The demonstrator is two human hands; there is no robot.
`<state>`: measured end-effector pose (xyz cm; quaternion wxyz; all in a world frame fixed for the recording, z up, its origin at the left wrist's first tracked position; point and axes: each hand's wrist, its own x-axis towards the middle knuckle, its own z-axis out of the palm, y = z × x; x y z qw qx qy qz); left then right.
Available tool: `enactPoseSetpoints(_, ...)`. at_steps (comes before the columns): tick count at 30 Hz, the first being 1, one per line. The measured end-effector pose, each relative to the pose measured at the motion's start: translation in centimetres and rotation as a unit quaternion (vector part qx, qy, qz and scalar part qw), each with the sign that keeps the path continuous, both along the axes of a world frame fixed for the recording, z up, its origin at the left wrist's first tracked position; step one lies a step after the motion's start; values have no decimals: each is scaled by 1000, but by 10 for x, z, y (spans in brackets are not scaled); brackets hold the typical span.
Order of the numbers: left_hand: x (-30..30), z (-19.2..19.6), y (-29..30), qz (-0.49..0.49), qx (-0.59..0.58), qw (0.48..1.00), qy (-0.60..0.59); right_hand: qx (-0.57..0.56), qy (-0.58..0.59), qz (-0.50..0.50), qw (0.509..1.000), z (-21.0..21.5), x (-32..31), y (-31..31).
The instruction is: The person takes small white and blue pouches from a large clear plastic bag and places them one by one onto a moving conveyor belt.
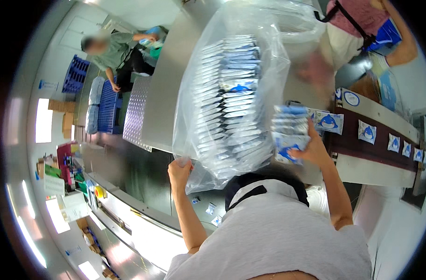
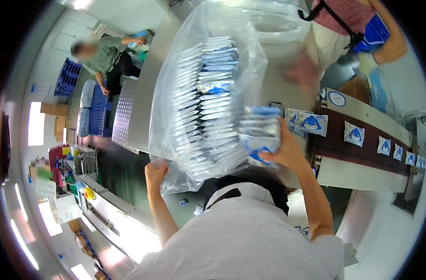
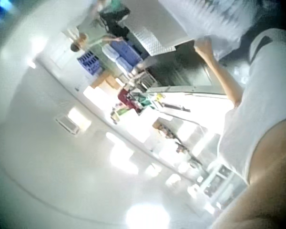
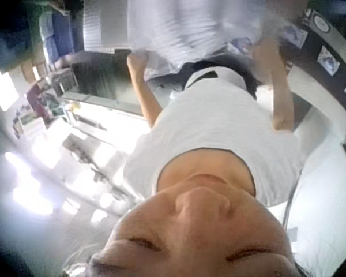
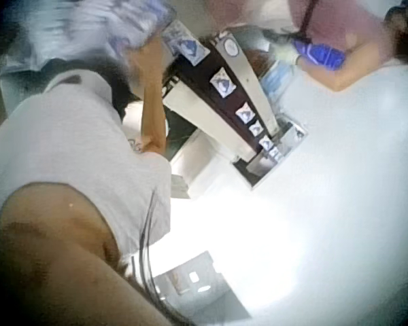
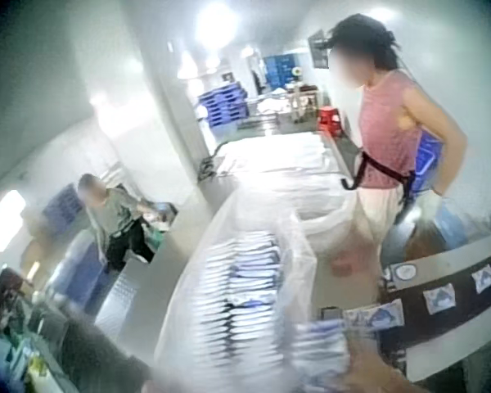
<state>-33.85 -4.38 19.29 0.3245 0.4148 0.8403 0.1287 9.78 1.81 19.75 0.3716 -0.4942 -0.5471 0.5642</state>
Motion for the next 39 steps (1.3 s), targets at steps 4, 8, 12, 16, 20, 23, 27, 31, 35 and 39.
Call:
enactPoseSetpoints(4, 37, 67, 4, 178, 299, 899, -265, 331, -263, 59, 904, 38, -104, 77)
enactPoseSetpoints(8, 65, 121, 21, 189, 373, 847, -329, 387, -494, 305, 716, 33, -201, 108)
enactPoseSetpoints(12, 65, 135, 25, 128, 390, 847, -338, 383, -455, 420, 685, 35, -270, 76)
enactPoseSetpoints(16, 66, 136, 6, 72, 319, 892, -312, 328, -431, 422, 727, 51, -276, 106)
enactPoseSetpoints(20, 69, 125, -8, -14, 310, 895, -320, 237, -348, 356, 834, -7, -270, 170)
enactPoseSetpoints(23, 73, 128, -10, 80, 292, 888, -346, -259, -45, 253, 931, -32, -267, 158)
enactPoseSetpoints(27, 65, 130, -8, 170, 398, 853, -292, -3, -317, 472, 823, -26, -263, 82)
enactPoseSetpoints(31, 66, 133, 1, 133, 411, 844, -317, 325, -482, 458, 672, -41, -255, -11)
enactPoseSetpoints(35, 84, 122, 11, 108, 457, 837, -282, 454, -502, 294, 675, -101, -241, -32)
enactPoseSetpoints(39, 61, 112, -4, 115, 460, 847, -240, 451, -374, 302, 751, -66, -208, -21)
